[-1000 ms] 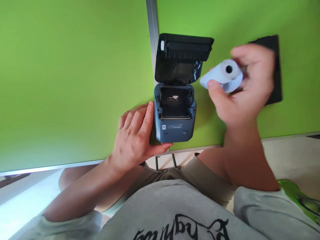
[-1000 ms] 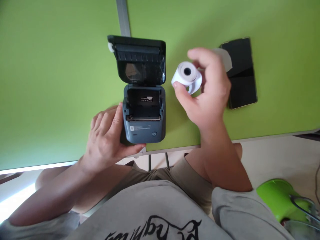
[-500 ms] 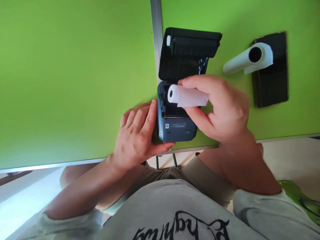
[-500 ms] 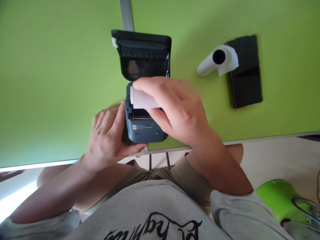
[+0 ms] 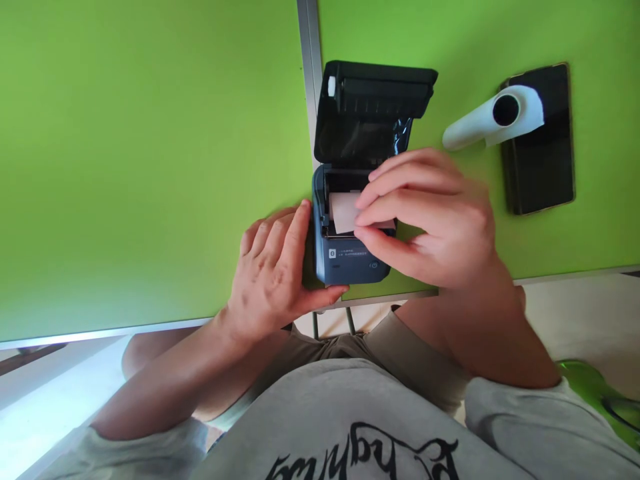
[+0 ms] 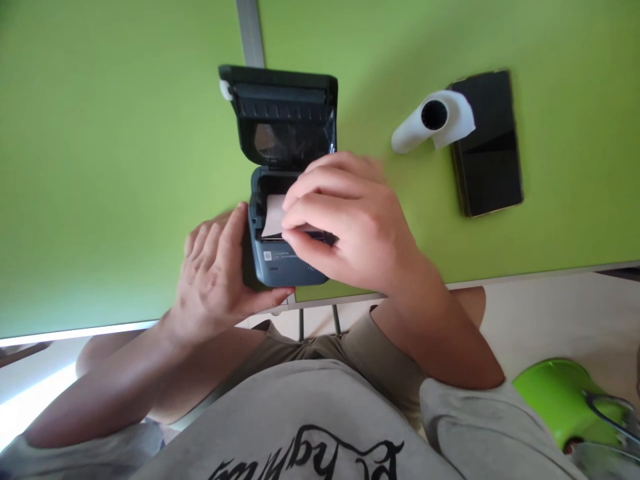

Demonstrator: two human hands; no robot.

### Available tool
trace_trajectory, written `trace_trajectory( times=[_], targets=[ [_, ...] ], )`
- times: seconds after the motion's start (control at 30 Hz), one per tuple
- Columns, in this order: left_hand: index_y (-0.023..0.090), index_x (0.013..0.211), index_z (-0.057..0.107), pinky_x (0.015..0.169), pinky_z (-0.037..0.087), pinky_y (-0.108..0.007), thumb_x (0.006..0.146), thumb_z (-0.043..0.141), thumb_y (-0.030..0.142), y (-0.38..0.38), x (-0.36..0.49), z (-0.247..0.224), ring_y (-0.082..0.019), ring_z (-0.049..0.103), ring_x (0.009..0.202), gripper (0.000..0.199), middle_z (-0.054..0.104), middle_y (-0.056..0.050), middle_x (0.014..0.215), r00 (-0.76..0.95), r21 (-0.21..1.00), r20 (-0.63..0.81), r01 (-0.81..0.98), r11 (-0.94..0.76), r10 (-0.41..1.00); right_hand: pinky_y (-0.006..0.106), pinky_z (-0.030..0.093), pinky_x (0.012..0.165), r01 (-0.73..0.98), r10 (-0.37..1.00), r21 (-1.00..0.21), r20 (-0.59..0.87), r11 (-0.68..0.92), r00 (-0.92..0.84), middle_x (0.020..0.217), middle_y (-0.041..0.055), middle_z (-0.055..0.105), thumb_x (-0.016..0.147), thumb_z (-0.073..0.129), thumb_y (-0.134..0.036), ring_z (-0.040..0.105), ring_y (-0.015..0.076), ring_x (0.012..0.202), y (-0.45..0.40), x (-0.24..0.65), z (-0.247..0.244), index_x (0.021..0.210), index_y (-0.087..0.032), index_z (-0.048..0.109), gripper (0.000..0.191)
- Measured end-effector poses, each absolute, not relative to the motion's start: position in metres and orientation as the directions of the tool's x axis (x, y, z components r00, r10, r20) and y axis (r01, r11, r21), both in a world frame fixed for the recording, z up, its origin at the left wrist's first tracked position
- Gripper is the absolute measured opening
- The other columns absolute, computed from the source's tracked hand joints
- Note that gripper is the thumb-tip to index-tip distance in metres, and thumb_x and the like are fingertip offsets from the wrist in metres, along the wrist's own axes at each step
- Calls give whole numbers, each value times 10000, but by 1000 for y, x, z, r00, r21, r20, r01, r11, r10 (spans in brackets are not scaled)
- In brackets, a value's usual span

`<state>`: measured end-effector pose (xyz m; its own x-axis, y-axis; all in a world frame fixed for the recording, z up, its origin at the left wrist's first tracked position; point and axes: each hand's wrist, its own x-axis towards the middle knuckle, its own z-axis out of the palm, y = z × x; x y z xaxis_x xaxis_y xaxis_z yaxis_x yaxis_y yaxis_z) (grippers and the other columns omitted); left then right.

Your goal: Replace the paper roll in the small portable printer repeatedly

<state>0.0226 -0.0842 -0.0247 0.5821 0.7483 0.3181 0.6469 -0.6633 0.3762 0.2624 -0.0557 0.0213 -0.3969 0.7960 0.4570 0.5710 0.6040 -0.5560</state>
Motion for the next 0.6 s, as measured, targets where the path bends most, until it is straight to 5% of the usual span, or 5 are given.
trace_trajectory(
  times=[0.2,0.33,0.43,0.5,0.6],
  targets=[
    [390,1673,228,995,470,-444,981,585,669,-84,20,-24,-316,599,1252,827,595,-137,1319,628,360,338,601,-713,701,485,568,915,509,758,-562,457,652,-465,899,-35,781,881,738,-194,721,247,1065,-62,262,18,774,-253,645,153],
    [401,1582,418,997,472,-443,984,546,701,-84,19,-23,-309,567,1277,681,557,-131,1309,637,355,313,609,-709,704,476,565,877,435,738,-597,508,673,-444,885,15,719,907,659,-256,699,232,972,-60,265,19,765,-245,645,144],
    [417,1566,429,1003,467,-451,986,545,684,-85,18,-24,-323,555,1305,649,540,-139,1326,643,363,308,602,-711,701,452,549,840,510,778,-617,599,600,-190,882,42,627,917,599,-298,645,207,876,-55,269,15,805,-253,664,137],
    [445,1571,414,1008,462,-453,982,562,669,-85,18,-24,-329,548,1321,647,536,-136,1334,647,368,304,598,-712,700,475,540,950,569,785,-638,619,519,-22,1015,59,628,924,602,-378,642,246,1025,-52,271,7,917,-280,669,119],
    [477,1586,384,1017,451,-456,983,564,662,-85,17,-24,-331,542,1337,656,539,-131,1347,646,376,301,595,-710,701,564,414,1218,525,849,-708,526,473,-54,1457,70,545,942,569,-527,480,322,1456,-48,274,-5,1101,-313,573,267]
  ],
)
